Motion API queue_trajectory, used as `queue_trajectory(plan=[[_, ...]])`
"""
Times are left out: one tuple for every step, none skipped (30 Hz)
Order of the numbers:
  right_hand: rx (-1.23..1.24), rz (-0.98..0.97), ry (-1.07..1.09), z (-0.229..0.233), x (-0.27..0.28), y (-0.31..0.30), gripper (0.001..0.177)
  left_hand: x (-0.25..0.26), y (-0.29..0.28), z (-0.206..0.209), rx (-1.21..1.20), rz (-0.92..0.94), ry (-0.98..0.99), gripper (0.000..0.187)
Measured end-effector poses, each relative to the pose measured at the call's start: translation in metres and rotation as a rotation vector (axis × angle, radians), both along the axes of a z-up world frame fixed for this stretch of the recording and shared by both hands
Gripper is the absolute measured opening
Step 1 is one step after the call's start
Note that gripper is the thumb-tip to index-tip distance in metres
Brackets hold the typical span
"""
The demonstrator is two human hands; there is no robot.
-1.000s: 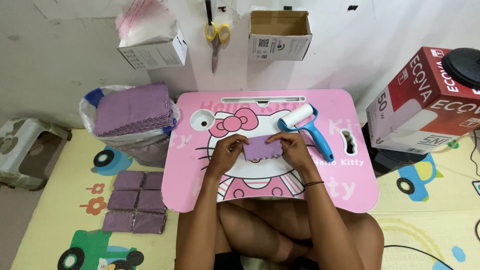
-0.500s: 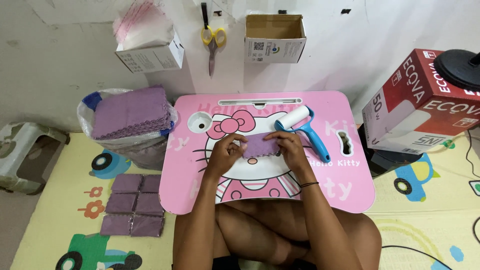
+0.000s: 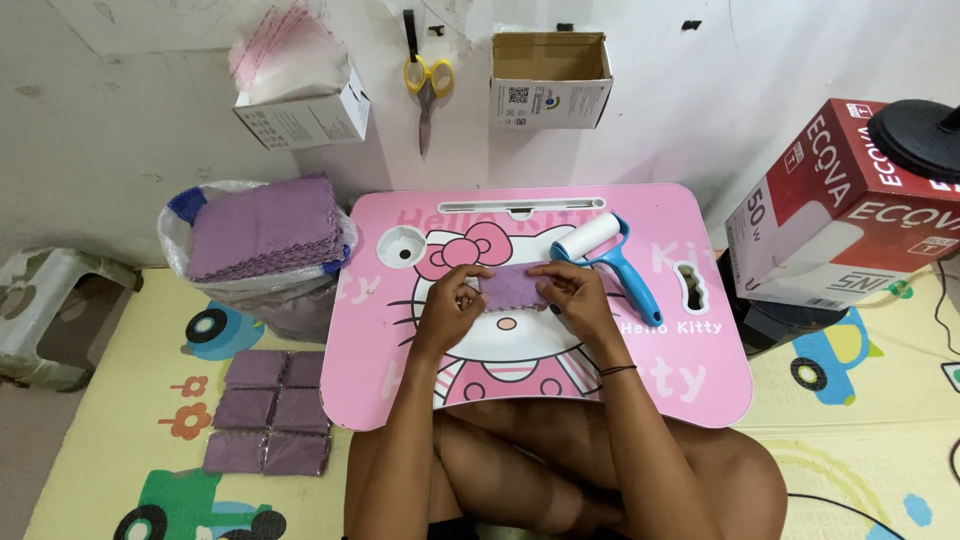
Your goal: The person uses a lint roller to clean small purple fabric squares on a Hello Kitty laptop desk.
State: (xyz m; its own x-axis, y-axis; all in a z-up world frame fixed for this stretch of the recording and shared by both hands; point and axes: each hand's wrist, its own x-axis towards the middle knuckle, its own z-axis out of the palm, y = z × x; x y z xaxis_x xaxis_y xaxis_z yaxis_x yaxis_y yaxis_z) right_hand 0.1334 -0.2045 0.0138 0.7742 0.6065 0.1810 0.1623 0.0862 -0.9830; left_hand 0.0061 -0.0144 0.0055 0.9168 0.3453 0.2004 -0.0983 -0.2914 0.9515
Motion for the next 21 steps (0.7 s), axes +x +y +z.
queue_trajectory(plan=[[-0.001,0.002,0.0,-0.001,0.001,0.0,0.029,0.0,0.0,0.002,-0.001,0.002,0.0,0.036],[-0.007,0.006,0.002,-0.002,0.002,0.0,0.029,0.0,0.0,0.004,0.003,0.002,-0.001,0.036],[-0.013,0.011,0.005,-0.003,0.002,0.001,0.03,0.0,-0.001,0.006,0.007,0.003,-0.002,0.037],[-0.013,0.012,0.005,-0.004,0.003,0.001,0.03,0.0,-0.001,0.005,0.007,0.003,-0.002,0.037],[0.006,0.023,0.024,-0.005,0.004,0.001,0.03,0.0,-0.001,0.005,-0.001,-0.001,-0.002,0.037],[0.024,0.037,0.042,-0.006,0.005,0.001,0.031,0.001,-0.001,0.005,-0.008,-0.005,-0.003,0.038],[0.024,0.039,0.041,-0.009,0.008,0.002,0.031,0.002,0.001,0.0,-0.008,-0.003,-0.005,0.038],[0.023,0.047,0.035,-0.013,0.011,0.001,0.031,0.004,0.003,-0.006,-0.007,-0.004,-0.005,0.036],[0.022,0.055,0.029,-0.016,0.013,0.001,0.031,0.005,0.005,-0.011,-0.006,-0.005,-0.005,0.034],[0.021,0.056,0.029,-0.017,0.013,0.001,0.031,0.004,0.004,-0.01,-0.006,-0.003,-0.005,0.034],[0.022,0.055,0.036,-0.017,0.012,0.001,0.031,0.004,0.003,-0.009,0.007,0.003,-0.006,0.032],[0.024,0.053,0.043,-0.017,0.012,0.002,0.03,0.004,0.002,-0.007,0.02,0.008,-0.008,0.03],[0.024,0.053,0.042,-0.018,0.013,0.002,0.03,0.003,0.002,-0.004,0.02,0.009,-0.008,0.03],[0.031,0.062,0.056,-0.019,0.014,0.002,0.03,0.003,0.001,-0.002,0.022,0.013,0.007,0.03],[0.038,0.071,0.069,-0.021,0.015,0.002,0.03,0.004,0.0,0.0,0.025,0.017,0.023,0.03],[0.037,0.067,0.071,-0.019,0.013,0.002,0.03,0.003,-0.001,0.002,0.023,0.013,0.024,0.03],[0.047,0.058,0.066,-0.018,0.011,0.002,0.029,0.003,-0.002,0.003,0.033,0.013,0.006,0.03],[0.057,0.051,0.061,-0.016,0.01,0.002,0.029,0.003,-0.002,0.005,0.042,0.014,-0.014,0.03],[0.055,0.049,0.061,-0.016,0.01,0.001,0.029,0.004,-0.002,0.004,0.04,0.013,-0.013,0.03],[0.055,0.051,0.056,-0.017,0.01,0.001,0.029,0.003,-0.002,0.004,0.039,0.011,-0.02,0.03],[0.055,0.053,0.051,-0.017,0.009,0.002,0.03,0.003,-0.001,0.003,0.038,0.009,-0.027,0.029]])
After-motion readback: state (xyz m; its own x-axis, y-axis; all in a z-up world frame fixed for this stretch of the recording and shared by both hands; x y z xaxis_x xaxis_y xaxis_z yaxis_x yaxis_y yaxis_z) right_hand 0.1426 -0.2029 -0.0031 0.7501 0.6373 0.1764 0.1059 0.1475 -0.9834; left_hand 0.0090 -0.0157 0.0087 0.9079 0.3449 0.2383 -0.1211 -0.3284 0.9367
